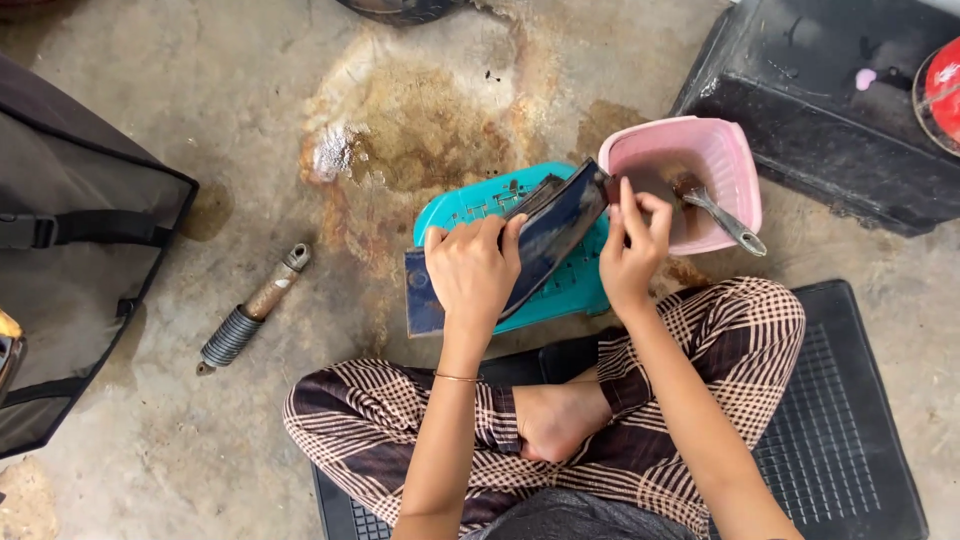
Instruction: Manually sanding a metal part using sandpaper and water to prepare the surface.
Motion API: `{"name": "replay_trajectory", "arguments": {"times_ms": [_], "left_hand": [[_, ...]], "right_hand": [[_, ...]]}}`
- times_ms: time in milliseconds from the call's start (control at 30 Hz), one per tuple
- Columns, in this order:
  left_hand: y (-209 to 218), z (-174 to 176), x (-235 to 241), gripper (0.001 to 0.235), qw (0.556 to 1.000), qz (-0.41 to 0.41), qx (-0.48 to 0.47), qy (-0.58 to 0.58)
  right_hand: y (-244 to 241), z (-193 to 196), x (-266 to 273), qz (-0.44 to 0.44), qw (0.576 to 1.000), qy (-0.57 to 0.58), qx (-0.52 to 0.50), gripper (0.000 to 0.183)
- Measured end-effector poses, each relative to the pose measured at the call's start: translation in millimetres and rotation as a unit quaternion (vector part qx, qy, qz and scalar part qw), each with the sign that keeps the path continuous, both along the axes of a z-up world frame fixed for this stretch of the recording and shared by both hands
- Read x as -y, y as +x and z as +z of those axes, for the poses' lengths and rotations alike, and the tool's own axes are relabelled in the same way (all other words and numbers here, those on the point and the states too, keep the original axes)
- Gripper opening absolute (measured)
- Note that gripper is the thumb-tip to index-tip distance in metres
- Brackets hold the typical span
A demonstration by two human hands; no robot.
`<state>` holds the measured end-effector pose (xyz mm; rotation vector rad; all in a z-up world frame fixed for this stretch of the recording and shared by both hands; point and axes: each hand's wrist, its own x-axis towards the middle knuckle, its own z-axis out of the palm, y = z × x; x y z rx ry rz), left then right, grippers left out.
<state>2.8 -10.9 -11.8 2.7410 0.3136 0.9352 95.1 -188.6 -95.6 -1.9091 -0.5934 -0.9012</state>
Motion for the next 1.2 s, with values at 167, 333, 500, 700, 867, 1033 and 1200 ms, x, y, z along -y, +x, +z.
{"name": "replay_trajectory", "arguments": {"times_ms": [167,333,500,700,867,1033,1200], "left_hand": [[-2.4,5.5,-2.3,0.034,1.0,-0.007,-0.006,0.0],[-3.6,2.4,-4.4,0.034,1.0,-0.025,-0.018,0.0],[-3.0,5.5,-4.9,0.033,1.0,-0.024,-0.011,-0.005],[-1.9,3.0,-8.0,0.033,0.999,-0.041,-0.002,-0.007],[-2.4,5.6,-8.3,0.032,0.999,-0.034,-0.004,-0.009],[-4.2,10.5,-9.9,0.033,0.999,-0.05,-0.013,-0.018],[-6.1,13.0,-6.8,0.033,0.999,-0.042,-0.007,-0.012]], "right_hand": [[-56.4,16.6,-21.0,0.07,0.997,-0.033,-0.013,0.031],[-22.1,-38.0,-8.7,0.009,0.999,-0.048,0.002,0.028],[-46.2,1.0,-23.2,0.037,0.998,0.014,-0.044,0.033],[-24.9,-12.7,-0.2,0.014,0.999,-0.041,-0.032,0.03],[-45.0,-7.7,-11.0,0.01,0.999,-0.031,-0.021,0.032],[-47.6,-16.5,-9.2,0.062,0.995,-0.072,0.025,0.027],[-41.3,-0.5,-4.6,-0.023,0.998,-0.05,-0.025,0.034]]}}
